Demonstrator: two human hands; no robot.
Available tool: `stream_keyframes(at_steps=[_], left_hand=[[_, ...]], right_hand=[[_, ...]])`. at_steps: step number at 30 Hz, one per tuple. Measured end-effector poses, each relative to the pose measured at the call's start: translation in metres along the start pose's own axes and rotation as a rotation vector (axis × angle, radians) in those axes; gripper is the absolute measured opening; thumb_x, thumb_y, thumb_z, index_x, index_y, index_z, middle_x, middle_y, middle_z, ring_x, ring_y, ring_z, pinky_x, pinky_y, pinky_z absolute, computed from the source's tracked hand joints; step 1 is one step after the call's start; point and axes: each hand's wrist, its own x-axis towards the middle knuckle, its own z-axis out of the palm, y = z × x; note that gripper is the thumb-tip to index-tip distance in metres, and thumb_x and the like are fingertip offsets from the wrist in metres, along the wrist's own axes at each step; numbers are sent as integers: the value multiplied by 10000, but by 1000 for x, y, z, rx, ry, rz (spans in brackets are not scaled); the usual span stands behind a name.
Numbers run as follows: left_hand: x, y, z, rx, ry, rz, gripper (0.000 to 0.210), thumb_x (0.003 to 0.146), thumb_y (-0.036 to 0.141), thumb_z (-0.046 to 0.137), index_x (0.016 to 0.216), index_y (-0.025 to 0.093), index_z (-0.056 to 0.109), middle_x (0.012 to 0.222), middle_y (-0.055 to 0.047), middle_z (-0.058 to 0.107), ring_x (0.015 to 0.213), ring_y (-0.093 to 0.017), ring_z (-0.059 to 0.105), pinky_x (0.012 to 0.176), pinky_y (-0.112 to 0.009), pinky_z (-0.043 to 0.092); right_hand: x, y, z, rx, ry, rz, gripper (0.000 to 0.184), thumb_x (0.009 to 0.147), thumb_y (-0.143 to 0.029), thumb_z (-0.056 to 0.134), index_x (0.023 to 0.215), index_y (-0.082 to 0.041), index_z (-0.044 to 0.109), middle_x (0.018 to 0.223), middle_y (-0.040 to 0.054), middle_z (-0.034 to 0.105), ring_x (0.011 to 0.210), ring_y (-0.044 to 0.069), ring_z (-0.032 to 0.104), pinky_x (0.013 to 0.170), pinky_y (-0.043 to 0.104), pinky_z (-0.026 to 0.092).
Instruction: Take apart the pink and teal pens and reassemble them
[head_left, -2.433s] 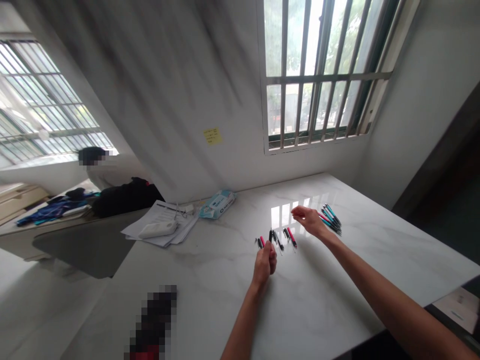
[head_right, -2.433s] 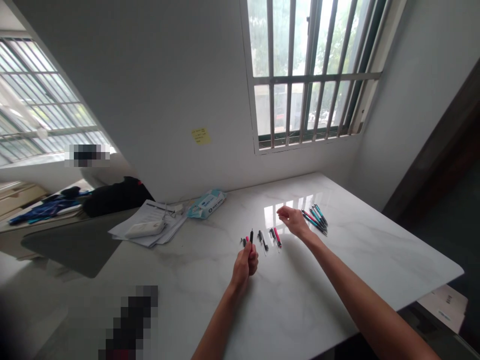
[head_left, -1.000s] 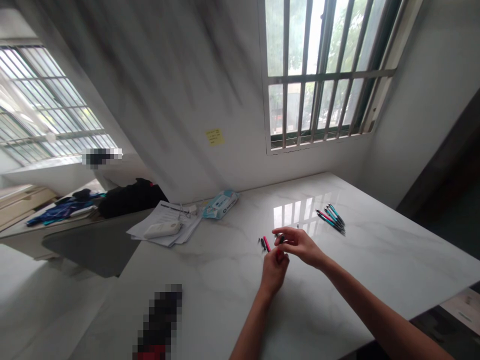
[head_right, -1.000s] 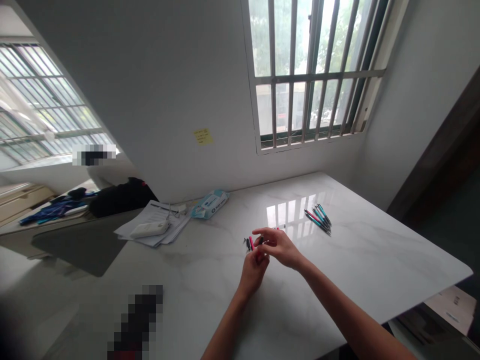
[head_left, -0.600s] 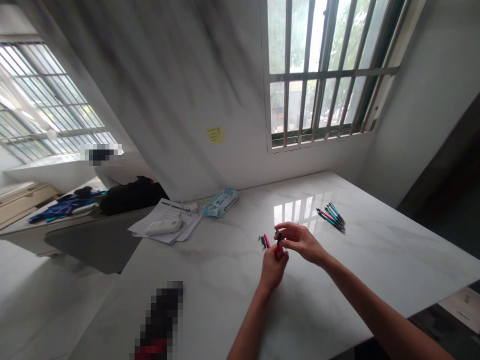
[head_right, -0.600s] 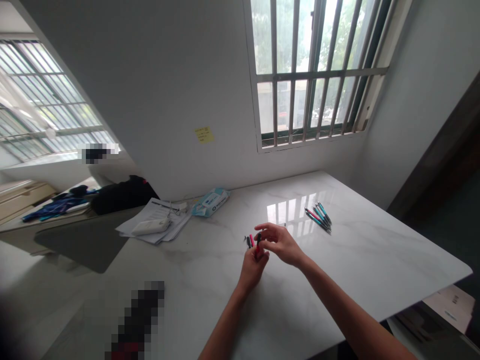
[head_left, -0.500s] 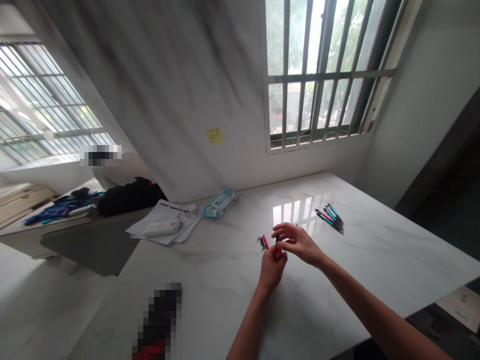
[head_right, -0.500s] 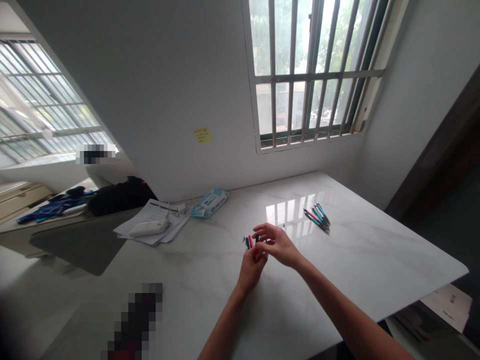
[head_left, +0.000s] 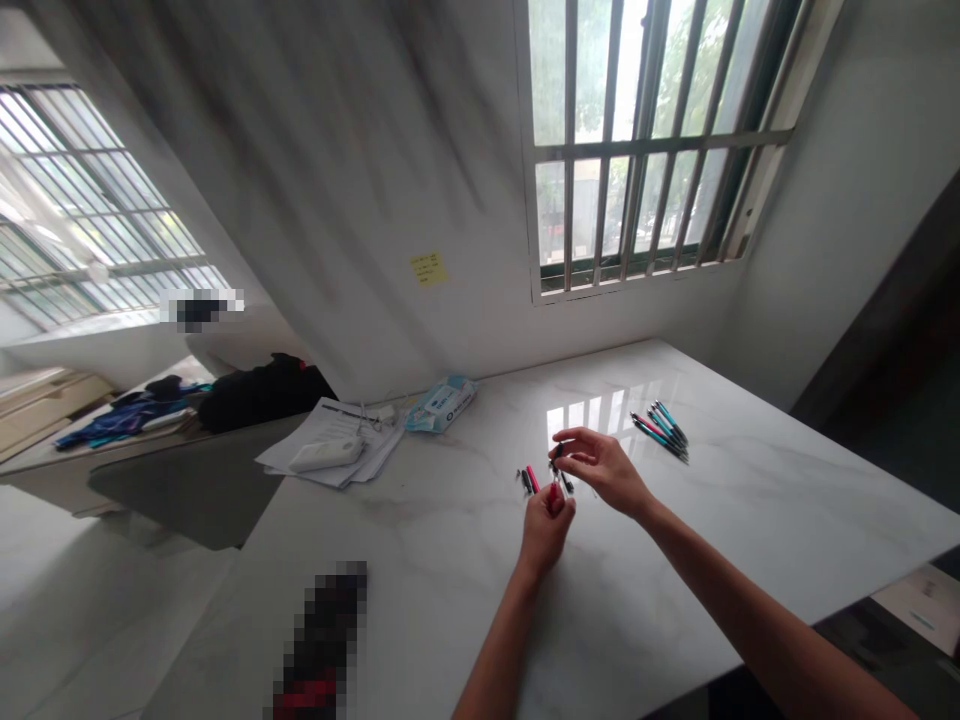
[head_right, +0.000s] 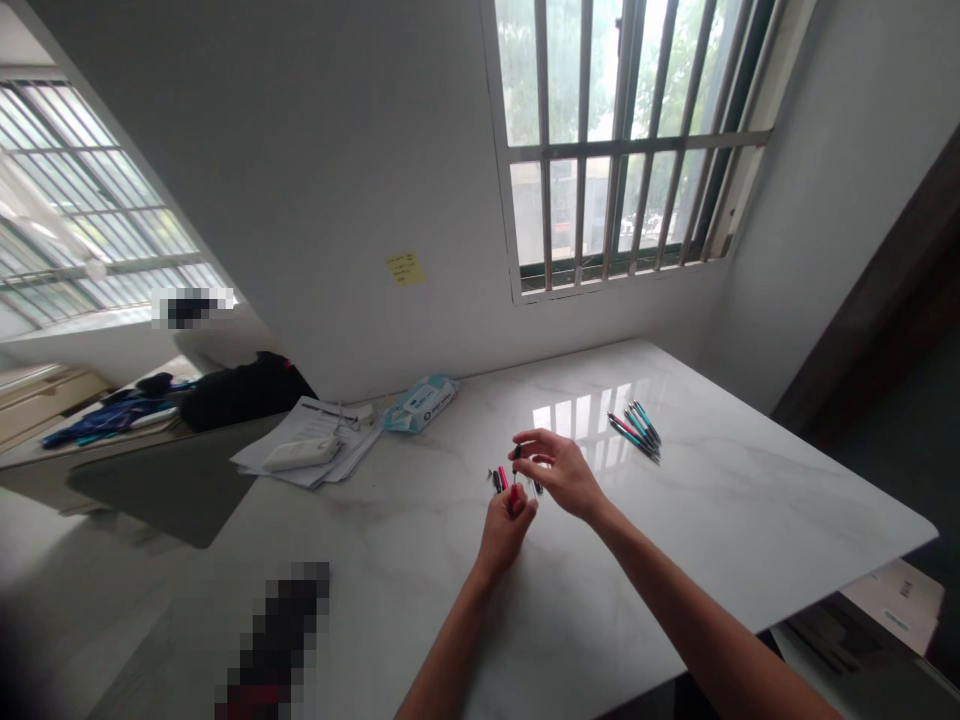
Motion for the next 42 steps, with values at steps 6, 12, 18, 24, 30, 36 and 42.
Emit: stream_keyframes(at_steps=[6, 12, 18, 24, 30, 36, 42], left_hand=[[-1, 2, 1, 6, -1, 12, 502, 774, 425, 720, 630, 227, 282, 607, 70, 276, 591, -99, 248, 580, -248, 245], [1, 6, -3, -50, 1, 9, 504, 771, 481, 752, 658, 218, 337, 639, 68, 291, 607, -100, 264, 591, -239, 265], [3, 3, -5, -71, 3, 15, 498, 787, 467, 763, 672, 215, 349, 662, 62, 298, 623, -104, 269, 597, -240, 266], [3, 4, -7, -52, 9, 18, 474, 810, 436, 736, 685, 218, 334, 676, 62, 303, 632, -104, 284, 610, -240, 281], [2, 7, -7, -49, 13, 5, 479, 798, 451, 738, 685, 219, 335, 677, 64, 298, 626, -102, 283, 607, -236, 287], [3, 4, -7, -48, 5, 3, 448, 818, 427, 714, 693, 221, 336, 682, 60, 306, 637, -108, 284, 612, -237, 291], [5, 2, -8, -40, 6, 4, 435, 825, 424, 700, 692, 219, 340, 693, 55, 319, 649, -111, 298, 617, -239, 292]], right_hand=[[21, -37, -8, 74, 33, -80, 389, 787, -424, 846, 1074, -212, 691, 1018, 86, 798, 981, 237, 750, 912, 404, 596], [36, -1, -56, -190, 236, -117, 380, 842, -459, 761, 1124, -207, 728, 1011, 79, 775, 890, 232, 750, 780, 351, 597], [28, 91, -103, -760, 302, 118, 283, 861, -361, 657, 1062, -190, 760, 858, 71, 780, 746, 224, 735, 717, 329, 543], [26, 120, -100, -981, 218, 190, 271, 862, -297, 632, 1087, -221, 762, 836, 31, 773, 752, 199, 698, 695, 284, 463], [27, 123, -101, -968, 222, 148, 317, 862, -349, 655, 1133, -210, 741, 866, 35, 748, 771, 201, 675, 740, 295, 465], [34, 132, -95, -955, 264, 25, 270, 881, -342, 643, 1090, -219, 760, 1029, 70, 714, 970, 226, 653, 908, 326, 464], [37, 135, -93, -935, 274, 34, 188, 891, -283, 616, 927, -217, 789, 1043, 77, 718, 1034, 236, 626, 968, 332, 437]])
